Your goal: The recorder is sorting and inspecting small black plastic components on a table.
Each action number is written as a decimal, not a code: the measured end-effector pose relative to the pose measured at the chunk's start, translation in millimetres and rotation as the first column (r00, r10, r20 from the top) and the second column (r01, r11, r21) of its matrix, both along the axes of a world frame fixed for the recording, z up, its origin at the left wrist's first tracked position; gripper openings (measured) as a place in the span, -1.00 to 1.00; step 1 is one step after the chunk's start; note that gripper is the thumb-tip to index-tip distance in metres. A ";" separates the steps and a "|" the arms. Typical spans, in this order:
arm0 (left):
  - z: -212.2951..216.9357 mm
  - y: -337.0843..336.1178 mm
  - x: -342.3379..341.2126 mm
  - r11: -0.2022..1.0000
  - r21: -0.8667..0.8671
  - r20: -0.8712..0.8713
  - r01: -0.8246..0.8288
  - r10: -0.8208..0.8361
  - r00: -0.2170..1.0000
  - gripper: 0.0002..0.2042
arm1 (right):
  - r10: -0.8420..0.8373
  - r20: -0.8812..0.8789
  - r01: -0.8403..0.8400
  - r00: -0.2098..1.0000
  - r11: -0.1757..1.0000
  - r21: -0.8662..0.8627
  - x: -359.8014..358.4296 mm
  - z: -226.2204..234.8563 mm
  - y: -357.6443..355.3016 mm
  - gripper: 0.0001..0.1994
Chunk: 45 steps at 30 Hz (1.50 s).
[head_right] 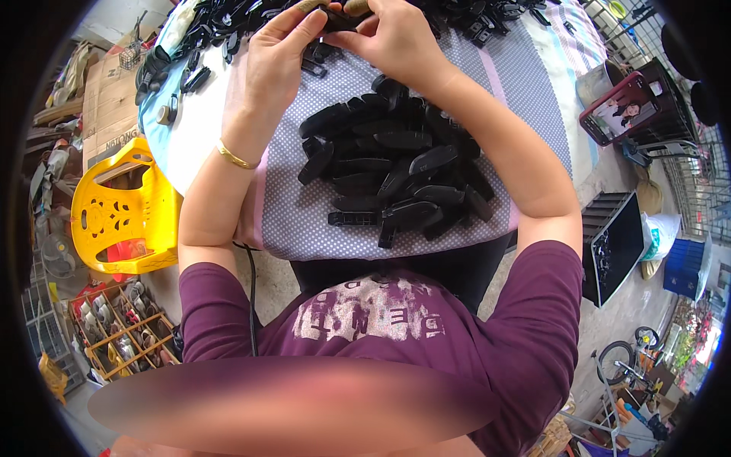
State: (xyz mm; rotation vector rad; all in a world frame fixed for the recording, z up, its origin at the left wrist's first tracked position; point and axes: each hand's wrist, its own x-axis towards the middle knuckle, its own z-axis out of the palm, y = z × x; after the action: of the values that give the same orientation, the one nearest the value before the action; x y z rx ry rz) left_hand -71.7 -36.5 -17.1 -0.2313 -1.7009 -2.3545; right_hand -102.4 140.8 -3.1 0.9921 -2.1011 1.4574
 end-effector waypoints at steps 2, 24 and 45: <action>-3.8 -5.2 -2.9 0.992 -0.005 -0.058 0.126 -0.126 0.990 -0.74 | 0.168 0.429 -0.232 0.888 0.967 0.102 -15.1 -4.2 7.1 -0.75; 13.3 21.0 -5.6 0.362 -0.909 -0.318 -0.207 -0.281 0.905 -0.72 | -0.188 -0.427 0.420 0.884 0.719 0.553 -111.7 -27.6 80.5 -0.64; -18.4 -19.1 -32.5 0.934 0.259 0.277 0.245 -0.315 0.908 -0.71 | 0.327 0.637 -0.016 0.698 0.896 -0.443 -34.5 -12.9 4.8 -0.77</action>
State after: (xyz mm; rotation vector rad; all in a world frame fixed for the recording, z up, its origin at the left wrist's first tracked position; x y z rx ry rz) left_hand -104.2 -55.6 -35.6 -0.0669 -1.6047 -2.9058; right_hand -136.8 145.6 -16.0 0.5063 -2.0135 2.5715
